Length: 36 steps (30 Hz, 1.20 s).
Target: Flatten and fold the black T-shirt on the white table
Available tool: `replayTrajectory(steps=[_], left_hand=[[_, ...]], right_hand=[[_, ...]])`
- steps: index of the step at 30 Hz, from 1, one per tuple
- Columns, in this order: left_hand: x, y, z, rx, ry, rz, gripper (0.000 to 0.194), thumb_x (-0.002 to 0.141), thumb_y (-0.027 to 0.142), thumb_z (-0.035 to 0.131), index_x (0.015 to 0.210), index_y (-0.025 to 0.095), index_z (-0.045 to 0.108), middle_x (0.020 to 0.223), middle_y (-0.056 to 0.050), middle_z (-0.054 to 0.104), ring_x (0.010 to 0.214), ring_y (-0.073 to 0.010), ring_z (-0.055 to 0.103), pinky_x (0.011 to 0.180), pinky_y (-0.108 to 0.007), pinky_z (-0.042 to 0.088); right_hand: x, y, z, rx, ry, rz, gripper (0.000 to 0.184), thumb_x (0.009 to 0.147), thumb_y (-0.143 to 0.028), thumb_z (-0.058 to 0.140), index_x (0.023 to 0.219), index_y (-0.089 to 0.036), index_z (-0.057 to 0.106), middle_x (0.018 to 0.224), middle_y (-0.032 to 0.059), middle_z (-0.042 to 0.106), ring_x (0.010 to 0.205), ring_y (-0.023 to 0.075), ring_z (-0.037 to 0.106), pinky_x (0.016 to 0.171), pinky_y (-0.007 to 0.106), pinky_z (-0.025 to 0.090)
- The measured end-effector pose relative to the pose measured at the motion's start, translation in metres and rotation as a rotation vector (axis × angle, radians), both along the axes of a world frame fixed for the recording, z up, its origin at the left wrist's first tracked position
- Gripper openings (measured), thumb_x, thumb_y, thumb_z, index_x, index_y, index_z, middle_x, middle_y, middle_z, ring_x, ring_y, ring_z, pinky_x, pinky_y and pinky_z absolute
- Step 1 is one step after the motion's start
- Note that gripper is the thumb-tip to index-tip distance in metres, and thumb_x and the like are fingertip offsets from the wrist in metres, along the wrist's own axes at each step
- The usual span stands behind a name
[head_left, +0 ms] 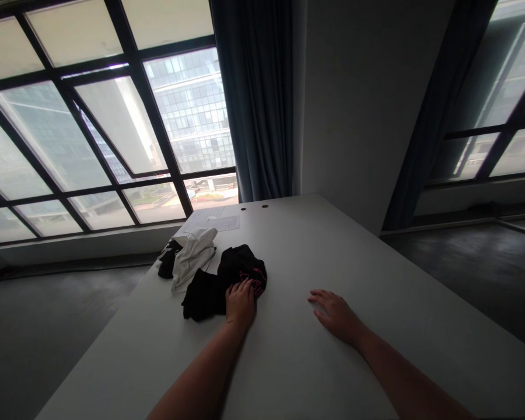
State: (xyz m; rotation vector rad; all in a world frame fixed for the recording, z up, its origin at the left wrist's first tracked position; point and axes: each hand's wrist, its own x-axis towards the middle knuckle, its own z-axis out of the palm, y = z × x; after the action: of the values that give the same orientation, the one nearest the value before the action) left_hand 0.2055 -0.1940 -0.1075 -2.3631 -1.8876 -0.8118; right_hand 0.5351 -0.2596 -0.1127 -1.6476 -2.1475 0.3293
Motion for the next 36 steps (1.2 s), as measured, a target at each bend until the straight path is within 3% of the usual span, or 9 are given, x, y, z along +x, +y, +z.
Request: replayTrajectory(steps=[6,12,16,20,25,28,31,33,36], left_hand=[[0.052,-0.025,-0.001,-0.05,-0.178,-0.131,0.041,0.107,0.028,0.041,0.138,0.03,0.068,0.145,-0.003,0.067,0.133,-0.0251,0.06,0.119,-0.051,0.035],[0.083,-0.052,0.005,-0.112,-0.445,-0.319,0.046,0.108,0.032,0.035,0.141,0.025,0.067,0.133,-0.008,0.074,0.125,-0.0232,0.065,0.117,-0.046,0.042],[0.073,-0.057,0.005,-0.027,-0.494,-0.334,0.049,0.109,0.036,0.034,0.15,0.024,0.059,0.152,-0.009,0.059,0.141,-0.023,0.053,0.119,-0.042,0.041],[0.053,-0.043,0.005,-0.015,-0.314,-0.197,0.051,0.106,0.034,0.04,0.155,0.027,0.052,0.165,-0.007,0.044,0.154,-0.0269,0.036,0.127,-0.049,0.028],[0.037,-0.025,0.012,-0.175,-0.108,-0.019,0.064,0.1,0.033,0.054,0.161,0.019,0.043,0.158,-0.014,0.052,0.146,-0.0318,0.044,0.123,-0.045,0.032],[0.034,-0.021,0.017,-0.185,-0.046,0.028,0.068,0.098,0.037,0.056,0.161,0.015,0.042,0.142,-0.017,0.063,0.131,-0.0324,0.056,0.114,-0.042,0.039],[0.032,-0.019,0.021,-0.195,0.0,0.031,0.06,0.099,0.038,0.055,0.156,0.018,0.051,0.131,-0.015,0.069,0.122,-0.033,0.061,0.11,-0.043,0.041],[0.031,-0.017,0.023,-0.208,-0.016,0.009,0.054,0.102,0.037,0.05,0.153,0.02,0.056,0.132,-0.014,0.071,0.122,-0.0315,0.063,0.109,-0.042,0.041],[0.026,-0.015,0.027,-0.258,-0.072,-0.013,0.05,0.108,0.036,0.039,0.154,0.022,0.055,0.128,-0.012,0.075,0.117,-0.0274,0.069,0.104,-0.037,0.045]], right_hand=[[0.005,0.004,-0.014,0.056,0.042,0.012,0.043,0.09,-0.035,0.053,0.128,-0.025,0.072,0.146,0.0108,0.064,0.135,0.0305,0.058,0.115,0.053,0.042],[0.016,0.009,-0.031,0.169,0.3,-0.054,0.057,0.101,-0.047,0.046,0.153,-0.024,0.053,0.152,0.0126,0.058,0.143,0.0289,0.052,0.122,0.053,0.039],[0.017,0.008,-0.03,0.155,0.384,-0.1,0.065,0.104,-0.054,0.043,0.163,-0.026,0.039,0.158,0.0122,0.053,0.146,0.0286,0.05,0.123,0.054,0.039],[0.015,0.004,-0.027,0.145,0.331,-0.037,0.063,0.103,-0.054,0.045,0.161,-0.029,0.043,0.158,0.0101,0.054,0.145,0.029,0.052,0.122,0.053,0.041],[0.016,0.009,-0.036,0.181,0.239,-0.028,0.067,0.099,-0.052,0.052,0.161,-0.028,0.044,0.157,0.0108,0.055,0.143,0.03,0.053,0.121,0.052,0.04],[0.014,0.029,-0.039,0.183,0.167,-0.208,0.068,0.096,-0.048,0.054,0.16,-0.026,0.044,0.157,0.0134,0.054,0.145,0.0337,0.049,0.122,0.057,0.035],[0.003,0.051,-0.031,0.101,0.077,-0.337,0.057,0.093,-0.041,0.059,0.147,-0.023,0.06,0.155,0.0178,0.055,0.149,0.0388,0.044,0.122,0.065,0.028],[-0.009,0.059,-0.02,0.069,0.11,-0.258,0.044,0.093,-0.037,0.058,0.132,-0.022,0.07,0.148,0.0168,0.062,0.145,0.0379,0.049,0.121,0.063,0.03],[-0.027,0.057,-0.007,0.078,0.373,-0.035,0.036,0.097,-0.039,0.054,0.122,-0.023,0.075,0.131,0.012,0.073,0.126,0.0326,0.065,0.112,0.051,0.047]])
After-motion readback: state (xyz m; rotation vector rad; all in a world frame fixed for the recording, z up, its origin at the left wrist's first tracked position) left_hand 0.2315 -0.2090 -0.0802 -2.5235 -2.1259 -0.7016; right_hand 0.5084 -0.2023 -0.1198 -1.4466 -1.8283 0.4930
